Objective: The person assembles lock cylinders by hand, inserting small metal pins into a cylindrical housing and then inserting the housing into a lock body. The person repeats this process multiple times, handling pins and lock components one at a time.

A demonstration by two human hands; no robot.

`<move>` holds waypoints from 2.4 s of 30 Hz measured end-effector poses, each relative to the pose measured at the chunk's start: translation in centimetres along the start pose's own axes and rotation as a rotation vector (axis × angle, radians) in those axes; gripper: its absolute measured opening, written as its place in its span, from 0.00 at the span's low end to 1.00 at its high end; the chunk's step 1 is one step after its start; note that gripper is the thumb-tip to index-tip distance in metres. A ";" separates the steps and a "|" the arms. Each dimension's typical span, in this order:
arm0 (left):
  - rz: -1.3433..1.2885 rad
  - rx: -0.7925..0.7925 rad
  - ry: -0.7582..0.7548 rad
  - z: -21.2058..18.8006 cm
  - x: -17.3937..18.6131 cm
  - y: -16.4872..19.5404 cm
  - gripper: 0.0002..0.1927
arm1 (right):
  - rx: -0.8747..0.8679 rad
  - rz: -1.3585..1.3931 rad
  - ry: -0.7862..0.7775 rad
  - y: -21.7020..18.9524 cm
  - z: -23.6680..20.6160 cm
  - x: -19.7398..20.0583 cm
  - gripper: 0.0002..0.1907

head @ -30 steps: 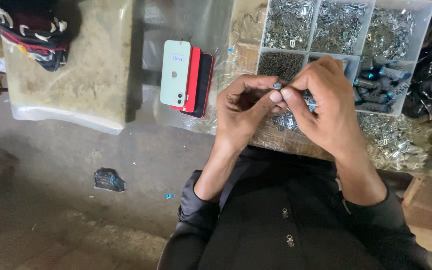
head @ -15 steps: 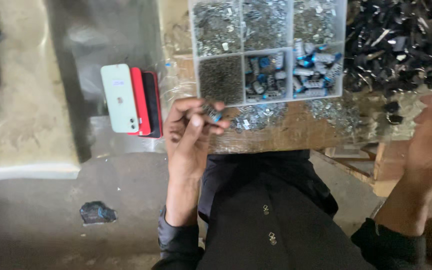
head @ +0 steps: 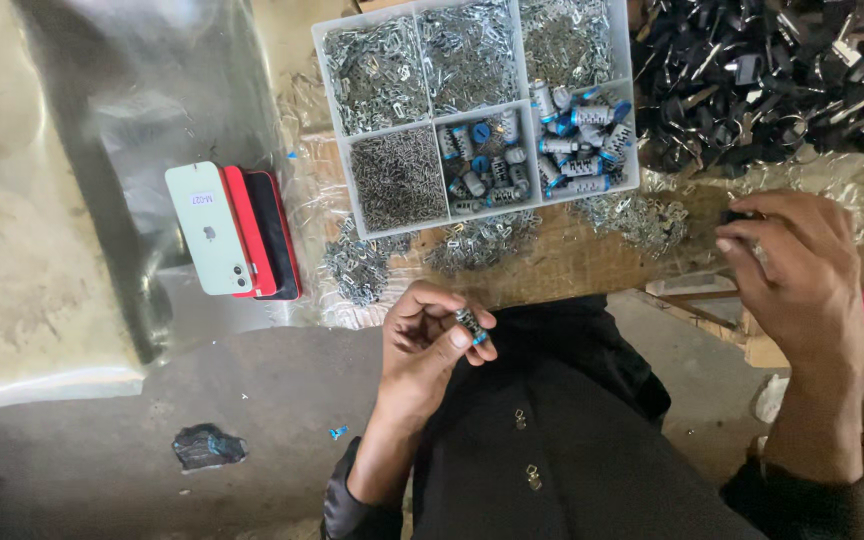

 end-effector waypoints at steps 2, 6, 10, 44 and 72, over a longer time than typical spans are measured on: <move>0.029 0.001 -0.001 -0.4 0.0 -0.3 0.13 | 0.146 -0.093 0.131 -1.2 -0.3 -0.3 0.11; 0.034 0.005 -0.028 -0.9 -0.1 -0.8 0.11 | 0.196 0.184 0.182 -6.1 -2.4 -3.5 0.12; 0.025 0.024 -0.048 -1.8 0.1 -1.2 0.11 | 0.007 0.142 0.163 -9.7 -4.1 -5.0 0.21; 0.401 0.164 -0.108 -5.7 3.1 4.8 0.14 | 0.362 0.748 -0.111 -26.1 3.4 -1.1 0.10; 0.206 0.106 -0.055 -6.7 5.4 5.0 0.12 | 0.296 1.023 0.201 -28.4 4.1 -3.8 0.13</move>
Point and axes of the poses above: each hand's wrist, its own z-axis towards the middle knuckle, its own x-axis out of the back of the hand, y = z × x, the point moved 3 cm from there along z, towards the middle knuckle, and after that the axes turned 3 degrees about y, right-handed, at the moved point
